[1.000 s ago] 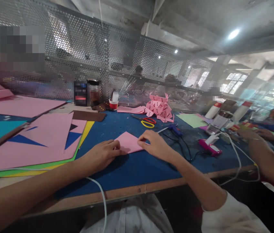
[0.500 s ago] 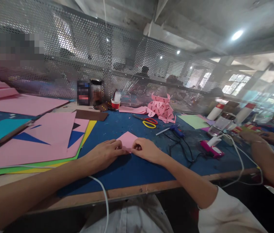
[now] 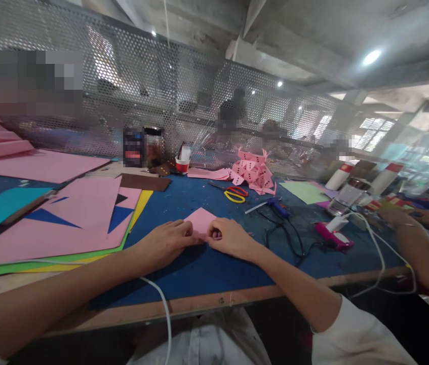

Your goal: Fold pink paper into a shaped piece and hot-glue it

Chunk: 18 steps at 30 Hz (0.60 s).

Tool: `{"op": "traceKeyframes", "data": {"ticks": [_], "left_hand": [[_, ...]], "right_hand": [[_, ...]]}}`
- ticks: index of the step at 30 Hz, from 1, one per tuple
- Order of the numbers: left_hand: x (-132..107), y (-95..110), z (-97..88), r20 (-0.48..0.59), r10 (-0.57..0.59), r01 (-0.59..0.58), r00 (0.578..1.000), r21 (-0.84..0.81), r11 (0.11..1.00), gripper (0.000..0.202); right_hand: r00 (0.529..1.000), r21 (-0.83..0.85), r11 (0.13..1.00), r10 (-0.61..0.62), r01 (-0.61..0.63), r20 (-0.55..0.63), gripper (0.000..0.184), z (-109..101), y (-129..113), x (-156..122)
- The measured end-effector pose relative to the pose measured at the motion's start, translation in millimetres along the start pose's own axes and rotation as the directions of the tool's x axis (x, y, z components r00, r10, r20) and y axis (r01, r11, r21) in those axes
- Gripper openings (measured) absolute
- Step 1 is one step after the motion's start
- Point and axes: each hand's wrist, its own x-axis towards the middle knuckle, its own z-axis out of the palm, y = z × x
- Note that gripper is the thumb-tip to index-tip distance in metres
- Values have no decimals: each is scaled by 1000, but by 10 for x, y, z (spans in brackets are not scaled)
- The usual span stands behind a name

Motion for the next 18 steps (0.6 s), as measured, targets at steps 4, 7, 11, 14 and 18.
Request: {"op": "traceKeyframes", "data": {"ticks": [4,7,11,14,18], "left_hand": [[-2,-4,16,10,-6,7,1000,-15,1000,42],[-1,-4,28,22,-8,8,1000,7,1000,45],[5,1,21,32,-2,1,999,25,1000,48],[7,2,9,47,-2,0,999,28,1000,48],[6,3,-3,46,-2,1,999,22,1000,47]], "right_hand": [[1000,-5,1000,3,-3,-5,4,-5,-7,-8],[1000,-1,1000,-1,1,-7,3,-1,-1,-9],[1000,5,1000,-2,2,-12,2,-1,1,-11],[1000,7,1000,-2,2,-11,2,-4,2,-14],[1000,21,1000,-6,6,-13,2,-6,17,-15]]}}
